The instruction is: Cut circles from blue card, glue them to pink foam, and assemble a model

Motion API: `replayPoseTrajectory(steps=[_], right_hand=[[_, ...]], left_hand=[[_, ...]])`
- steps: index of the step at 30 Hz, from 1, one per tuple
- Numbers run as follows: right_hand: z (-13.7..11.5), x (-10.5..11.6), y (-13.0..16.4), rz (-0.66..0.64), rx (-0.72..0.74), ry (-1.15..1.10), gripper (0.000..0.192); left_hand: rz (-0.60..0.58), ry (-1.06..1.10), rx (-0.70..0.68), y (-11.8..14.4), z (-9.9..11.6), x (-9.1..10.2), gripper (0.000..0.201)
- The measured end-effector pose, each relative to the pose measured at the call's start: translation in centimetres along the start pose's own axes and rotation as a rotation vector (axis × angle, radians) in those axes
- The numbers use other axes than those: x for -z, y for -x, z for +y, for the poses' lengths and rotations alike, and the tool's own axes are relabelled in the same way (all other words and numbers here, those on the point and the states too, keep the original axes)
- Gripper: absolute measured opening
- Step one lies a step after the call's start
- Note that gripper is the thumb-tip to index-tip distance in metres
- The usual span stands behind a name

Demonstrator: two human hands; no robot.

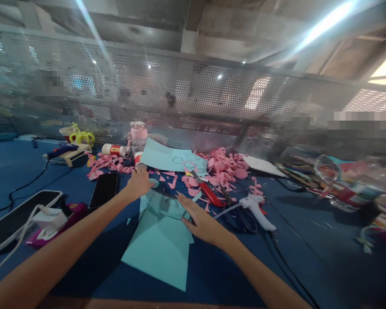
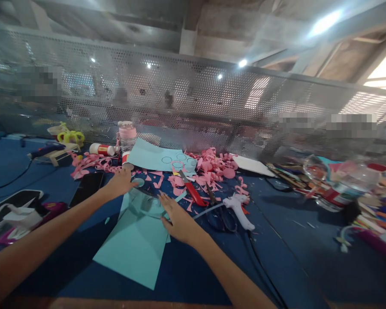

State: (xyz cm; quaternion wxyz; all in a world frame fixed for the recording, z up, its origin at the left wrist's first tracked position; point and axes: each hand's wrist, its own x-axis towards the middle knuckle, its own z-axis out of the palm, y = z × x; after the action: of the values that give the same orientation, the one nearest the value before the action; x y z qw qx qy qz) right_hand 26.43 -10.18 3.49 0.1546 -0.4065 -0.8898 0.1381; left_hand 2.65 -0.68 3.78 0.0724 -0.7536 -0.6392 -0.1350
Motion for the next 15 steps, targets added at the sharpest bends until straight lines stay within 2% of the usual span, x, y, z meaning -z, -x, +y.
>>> replayPoseTrajectory(steps=[3, 7, 11, 15], right_hand=[[-1.7, -0.2, 0.9, -0.079, 0.056, -0.014, 0.058], [-2.7, -0.7, 0.8, -0.177, 0.061, 0.039, 0.076], [-1.6, -1.1, -0.9, -0.172, -0.008, 0.12, 0.079], [0.3, -1.4, -3.3, -0.125, -0.02, 0.154, 0.072]], left_hand=[[0.012, -0.044, 0.038, 1.5, 0.5, -0.3, 0.046], [0.121, -0.098, 0.168, 2.5, 0.2, -0.5, 0.038], [0.116, -0.11, 0.243, 1.7, -1.0, -1.4, 0.036], [0.041, -0.06, 0.175, 1.2, -1.9, -2.4, 0.037]])
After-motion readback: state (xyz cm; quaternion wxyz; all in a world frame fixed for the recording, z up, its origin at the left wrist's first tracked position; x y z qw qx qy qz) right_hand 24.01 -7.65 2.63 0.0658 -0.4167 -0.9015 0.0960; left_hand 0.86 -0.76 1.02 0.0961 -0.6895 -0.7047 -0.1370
